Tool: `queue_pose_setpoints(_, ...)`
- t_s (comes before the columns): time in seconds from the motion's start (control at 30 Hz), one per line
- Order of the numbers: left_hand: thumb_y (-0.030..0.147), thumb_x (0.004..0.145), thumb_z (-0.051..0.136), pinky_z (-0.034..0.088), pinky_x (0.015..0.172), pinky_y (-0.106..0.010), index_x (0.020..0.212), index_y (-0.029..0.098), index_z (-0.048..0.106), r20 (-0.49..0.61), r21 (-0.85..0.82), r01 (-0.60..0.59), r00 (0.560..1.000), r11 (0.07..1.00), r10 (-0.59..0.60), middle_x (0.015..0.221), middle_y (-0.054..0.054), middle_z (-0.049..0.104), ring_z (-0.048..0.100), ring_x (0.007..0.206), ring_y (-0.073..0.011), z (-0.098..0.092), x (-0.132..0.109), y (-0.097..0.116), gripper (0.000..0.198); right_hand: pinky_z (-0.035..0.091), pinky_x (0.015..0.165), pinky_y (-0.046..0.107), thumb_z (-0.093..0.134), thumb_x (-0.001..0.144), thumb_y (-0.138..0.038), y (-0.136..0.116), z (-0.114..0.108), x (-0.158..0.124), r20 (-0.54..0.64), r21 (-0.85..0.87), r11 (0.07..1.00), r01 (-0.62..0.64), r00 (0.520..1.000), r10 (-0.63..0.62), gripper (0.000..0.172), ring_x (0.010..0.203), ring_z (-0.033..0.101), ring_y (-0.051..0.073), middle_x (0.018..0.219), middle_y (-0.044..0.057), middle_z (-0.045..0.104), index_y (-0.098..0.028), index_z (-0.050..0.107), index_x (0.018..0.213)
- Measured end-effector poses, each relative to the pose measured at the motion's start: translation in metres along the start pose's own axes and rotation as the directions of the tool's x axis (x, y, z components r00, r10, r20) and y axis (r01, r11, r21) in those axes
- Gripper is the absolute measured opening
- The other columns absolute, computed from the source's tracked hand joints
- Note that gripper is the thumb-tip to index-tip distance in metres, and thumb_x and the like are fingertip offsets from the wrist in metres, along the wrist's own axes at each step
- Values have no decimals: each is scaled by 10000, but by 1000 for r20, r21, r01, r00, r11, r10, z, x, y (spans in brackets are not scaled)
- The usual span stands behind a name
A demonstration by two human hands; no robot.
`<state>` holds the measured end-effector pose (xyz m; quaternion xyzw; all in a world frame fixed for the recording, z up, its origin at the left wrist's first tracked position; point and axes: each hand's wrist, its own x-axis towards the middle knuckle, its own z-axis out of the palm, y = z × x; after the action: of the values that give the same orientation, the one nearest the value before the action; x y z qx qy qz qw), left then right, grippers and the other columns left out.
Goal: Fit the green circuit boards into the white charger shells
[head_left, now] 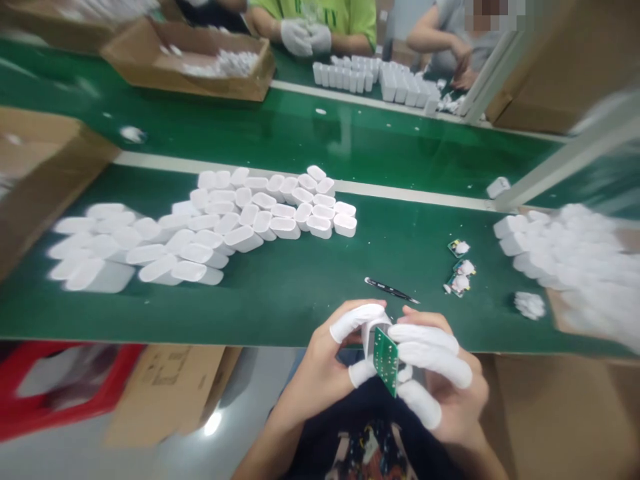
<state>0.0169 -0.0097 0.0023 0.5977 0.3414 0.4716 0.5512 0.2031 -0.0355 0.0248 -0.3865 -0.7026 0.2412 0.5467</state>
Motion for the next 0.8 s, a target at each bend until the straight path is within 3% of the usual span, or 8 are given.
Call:
queue_pose_setpoints(0.63,139,857,792,673,866,-273,1320,253,695,-12,46,-13,1000,999,14,1340,-103,715,760,1139,-251,-1,-1,-2,487,629,1026,515,721,888,-67,-15,8,14,17,-142,990,18,1000,-15,485,1149,727,293,1135,90,821,-279,715,1325)
queue_pose_setpoints(0.73,149,847,822,674,866,-272,1330,263,697,-5,2,-12,1000,1000,12,1350,-104,711,762,1134,-254,1,1,-4,512,625,1031,494,726,910,-96,-17,9,12,46,-115,993,-19,999,24,510,1279,677,307,1288,107,774,-306,680,1372)
queue_pose_setpoints(0.8,143,841,835,668,874,-257,1336,287,695,-5,-24,-18,1000,1000,18,1362,-94,707,761,1142,-247,3,1,-4,534,605,1072,492,743,937,-176,-18,10,8,65,-74,990,-119,990,123,530,1345,649,314,1423,117,704,-332,636,1432)
